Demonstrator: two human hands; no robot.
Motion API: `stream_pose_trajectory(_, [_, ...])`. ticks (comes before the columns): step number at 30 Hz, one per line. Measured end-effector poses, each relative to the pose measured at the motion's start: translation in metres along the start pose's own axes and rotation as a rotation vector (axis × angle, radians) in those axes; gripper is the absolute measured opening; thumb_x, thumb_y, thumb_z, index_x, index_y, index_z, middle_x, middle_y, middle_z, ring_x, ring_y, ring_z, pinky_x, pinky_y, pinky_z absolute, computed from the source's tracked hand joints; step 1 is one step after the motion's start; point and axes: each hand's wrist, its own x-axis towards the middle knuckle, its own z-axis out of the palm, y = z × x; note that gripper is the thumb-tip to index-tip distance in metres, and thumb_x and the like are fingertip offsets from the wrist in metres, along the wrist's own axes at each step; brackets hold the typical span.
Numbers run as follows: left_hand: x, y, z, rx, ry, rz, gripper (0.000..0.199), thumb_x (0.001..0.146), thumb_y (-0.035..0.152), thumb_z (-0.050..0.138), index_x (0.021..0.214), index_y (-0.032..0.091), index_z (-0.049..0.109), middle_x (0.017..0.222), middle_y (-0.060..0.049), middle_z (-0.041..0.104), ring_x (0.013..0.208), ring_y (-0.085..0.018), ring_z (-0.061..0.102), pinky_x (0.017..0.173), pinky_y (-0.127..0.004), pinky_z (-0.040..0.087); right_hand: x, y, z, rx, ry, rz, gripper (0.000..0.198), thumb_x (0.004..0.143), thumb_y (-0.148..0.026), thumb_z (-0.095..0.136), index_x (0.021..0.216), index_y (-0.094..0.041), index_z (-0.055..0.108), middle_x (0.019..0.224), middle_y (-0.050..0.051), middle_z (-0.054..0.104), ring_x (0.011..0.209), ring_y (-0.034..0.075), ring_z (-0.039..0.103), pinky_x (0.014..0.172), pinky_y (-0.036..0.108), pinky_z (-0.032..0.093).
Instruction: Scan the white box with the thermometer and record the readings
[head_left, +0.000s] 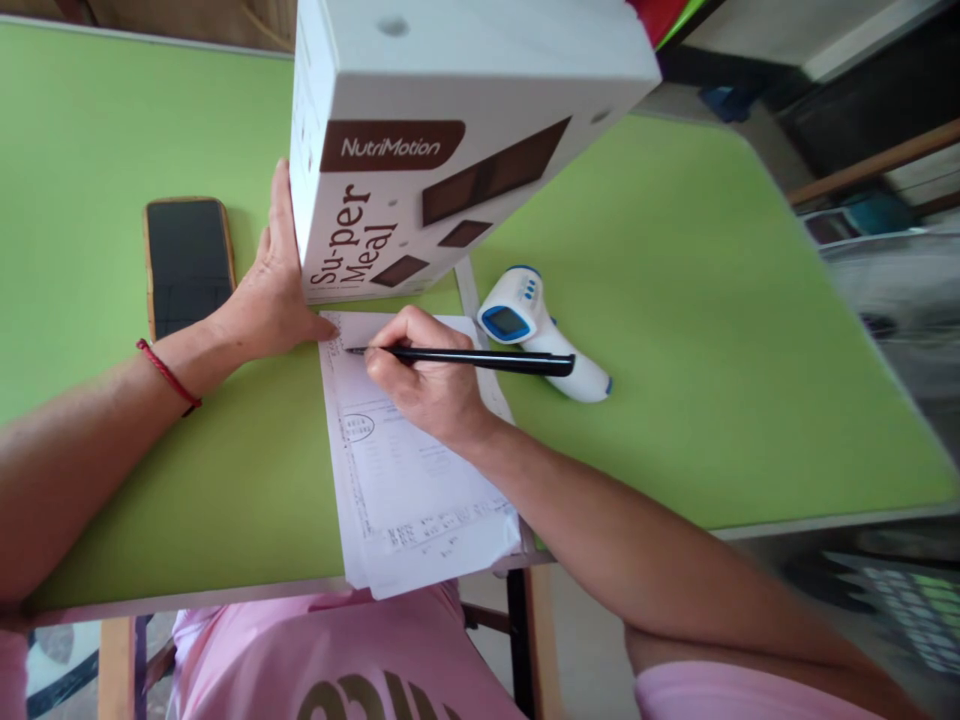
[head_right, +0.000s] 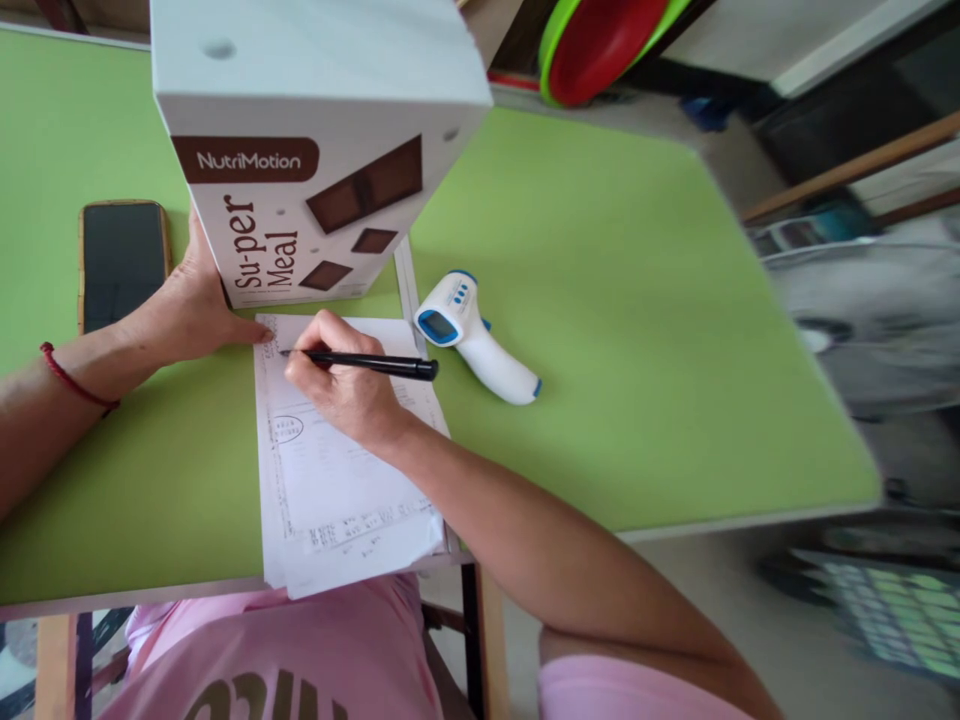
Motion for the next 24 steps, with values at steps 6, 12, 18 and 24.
stream_pose_trajectory(6, [-0.003, -0.002, -0.001, -0.02, 0.014, 0.026, 0.155, 0.057, 0.034, 0.096, 0.169, 0.031, -0.011, 0.172, -0.015, 0.022, 0.166, -0.049, 0.008, 0.138, -0.066, 0.015, 0.0, 0.001, -0.001, 0.025, -0.025, -0.013, 0.021, 0.081, -0.014, 0.062, 0.07, -0.025, 0.048, 0.057, -0.008, 0.052, 0.05, 0.009, 0.039, 0.049, 0.026, 0.034])
stream_pose_trajectory(12, [0.002, -0.011, 0.001, -0.009, 0.0, 0.061, 0.161, 0.05, 0.037, 0.1, 0.167, 0.02, -0.009, 0.174, -0.022, 0.012, 0.164, -0.053, 0.007, 0.137, -0.068, 0.013, 0.0, 0.002, -0.003, -0.022, -0.014, 0.011, 0.019, 0.083, -0.019, 0.061, 0.07, -0.026, 0.048, 0.057, -0.008, 0.053, 0.05, 0.01, 0.041, 0.05, 0.026, 0.036])
stream_pose_trajectory(18, [0.002, -0.014, 0.005, -0.063, 0.056, 0.035, 0.166, 0.048, 0.05, 0.102, 0.17, 0.016, -0.007, 0.175, -0.02, 0.016, 0.162, -0.055, 0.01, 0.135, -0.071, 0.014, -0.001, 0.002, -0.002, -0.033, -0.018, 0.049, 0.017, 0.085, -0.025, 0.061, 0.071, -0.026, 0.052, 0.057, -0.007, 0.054, 0.052, 0.011, 0.042, 0.051, 0.027, 0.036])
stream_pose_trajectory(24, [0.001, -0.017, 0.008, -0.146, 0.101, 0.043, 0.157, 0.051, 0.052, 0.1, 0.171, 0.018, 0.004, 0.171, -0.017, 0.028, 0.164, -0.052, 0.01, 0.136, -0.068, 0.013, 0.0, -0.001, -0.001, -0.03, -0.037, 0.069, 0.016, 0.085, -0.024, 0.06, 0.071, -0.026, 0.051, 0.058, -0.007, 0.054, 0.053, 0.01, 0.043, 0.053, 0.027, 0.038])
